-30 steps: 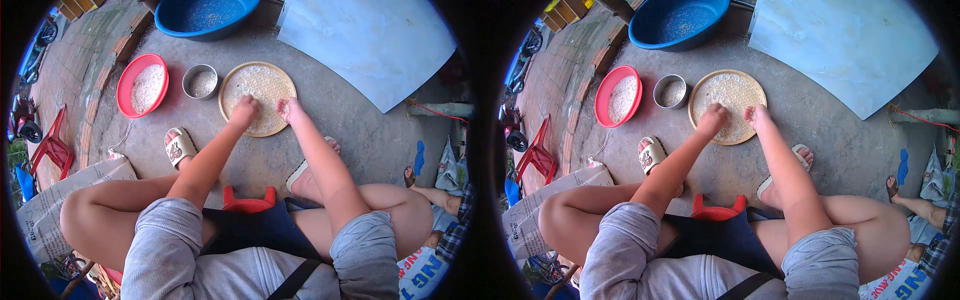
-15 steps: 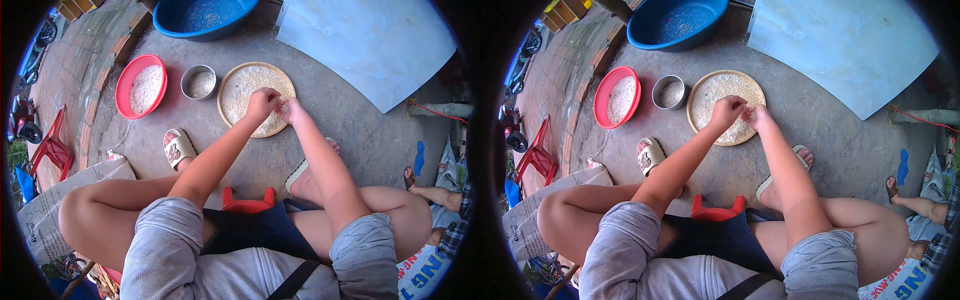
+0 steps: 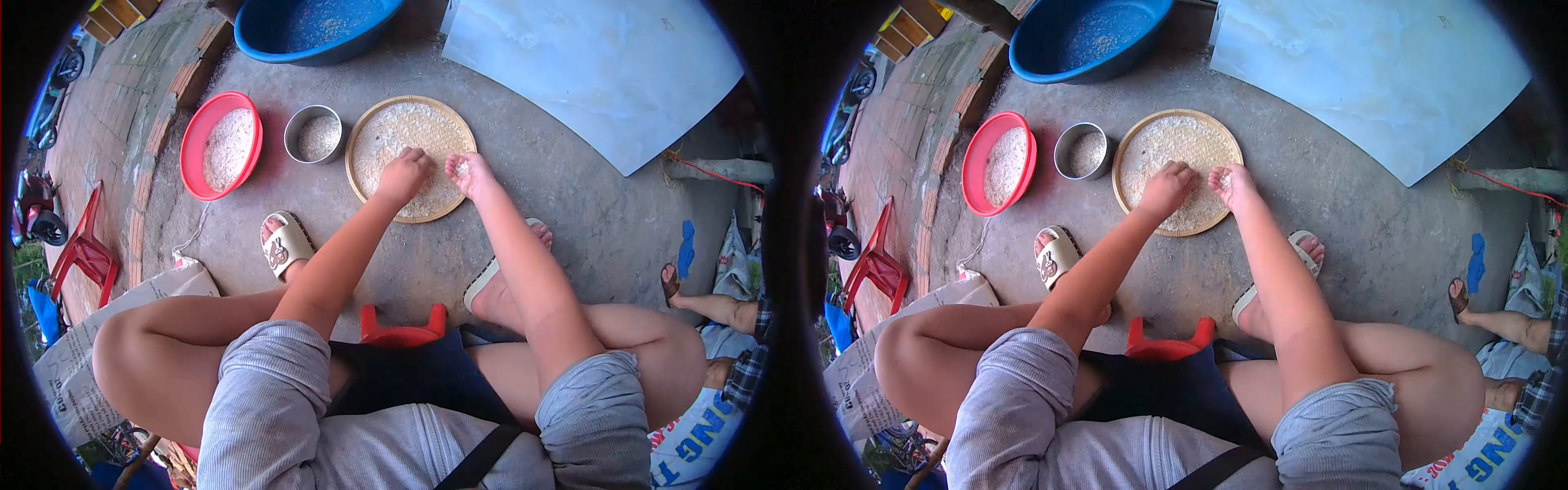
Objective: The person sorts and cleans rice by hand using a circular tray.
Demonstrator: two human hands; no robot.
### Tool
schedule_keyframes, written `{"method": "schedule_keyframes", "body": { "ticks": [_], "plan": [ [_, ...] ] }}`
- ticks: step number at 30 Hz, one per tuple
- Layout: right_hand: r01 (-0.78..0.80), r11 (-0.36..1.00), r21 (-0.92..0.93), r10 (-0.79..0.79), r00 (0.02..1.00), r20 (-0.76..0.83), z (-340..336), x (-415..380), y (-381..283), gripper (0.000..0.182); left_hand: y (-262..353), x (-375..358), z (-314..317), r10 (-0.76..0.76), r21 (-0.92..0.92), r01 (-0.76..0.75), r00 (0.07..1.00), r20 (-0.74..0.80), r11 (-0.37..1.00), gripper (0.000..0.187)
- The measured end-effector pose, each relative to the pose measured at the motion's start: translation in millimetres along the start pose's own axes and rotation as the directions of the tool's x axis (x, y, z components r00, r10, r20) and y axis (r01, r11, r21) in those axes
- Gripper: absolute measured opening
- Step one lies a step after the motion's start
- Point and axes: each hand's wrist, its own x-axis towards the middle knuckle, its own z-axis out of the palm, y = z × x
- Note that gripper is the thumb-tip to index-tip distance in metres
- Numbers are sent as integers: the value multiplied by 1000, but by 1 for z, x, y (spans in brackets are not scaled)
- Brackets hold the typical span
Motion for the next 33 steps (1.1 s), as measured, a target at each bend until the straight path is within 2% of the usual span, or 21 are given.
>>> {"method": "schedule_keyframes", "body": {
  "ticks": [2,3,4,6,8,10,11,16,18,19,20,21,22,24,26,27,28,29,31,32,33],
  "plan": [
    [16,1000,-6,-16,1000,-14,0,3,2,33,2,-5,5,-33,-26,37,986,164,999,34],
    [16,1000,-8,-16,1000,-14,1,2,2,33,4,-3,4,-36,-56,39,998,54,998,25],
    [20,1000,-23,-20,1000,-12,2,1,2,33,3,0,2,-36,-56,39,998,52,998,25],
    [24,999,-38,-25,1000,-9,3,-2,3,33,0,13,-5,-190,-314,214,976,104,925,15],
    [55,996,-77,-53,998,24,4,-5,4,23,0,22,-14,-226,-373,236,972,70,897,10],
    [11,999,-42,-10,999,41,7,-8,5,23,5,32,-29,-317,-650,419,908,275,634,14],
    [-34,999,-6,34,998,56,9,-9,5,22,9,35,-40,-209,-708,402,914,347,581,20],
    [101,994,-41,-100,995,24,32,-28,6,27,24,40,-39,-258,-633,354,935,242,689,36],
    [106,993,-47,-105,994,9,44,-36,6,27,21,35,-23,-556,-837,496,773,305,231,45],
    [158,986,-49,-155,986,60,50,-38,7,24,15,29,-13,-583,-850,513,728,360,116,48],
    [209,977,-49,-203,973,111,56,-40,9,21,10,26,-1,-584,-852,512,728,359,115,48],
    [234,967,-102,-216,963,163,63,-40,12,21,7,23,5,-570,-835,482,620,539,-266,47],
    [296,935,-195,-271,952,143,73,-54,14,23,7,22,6,-478,-697,382,526,704,-607,46],
    [531,739,-414,-467,847,253,83,-55,27,27,6,22,5,-433,-673,298,579,691,-677,45],
    [726,121,-676,-720,533,444,84,-62,36,21,5,21,-1,-355,-585,133,682,640,-800,43],
    [774,-62,-630,-679,430,595,83,-66,37,23,-9,20,12,-270,-553,120,775,571,-825,41],
    [800,-240,-550,-604,320,730,80,-67,37,25,-16,21,14,-272,-554,119,775,571,-824,41],
    [800,-241,-549,-603,320,731,78,-69,39,25,-21,22,16,-274,-512,47,801,533,-858,40],
    [808,-412,-421,-477,203,855,75,-70,42,30,-26,20,11,-263,-425,-54,853,451,-904,31],
    [808,-412,-421,-476,204,856,71,-70,42,30,-28,18,9,-263,-424,-55,853,451,-904,31],
    [805,-481,-348,-409,145,901,69,-74,39,33,-29,17,2,-359,-499,-68,779,514,-864,27]
  ]
}}
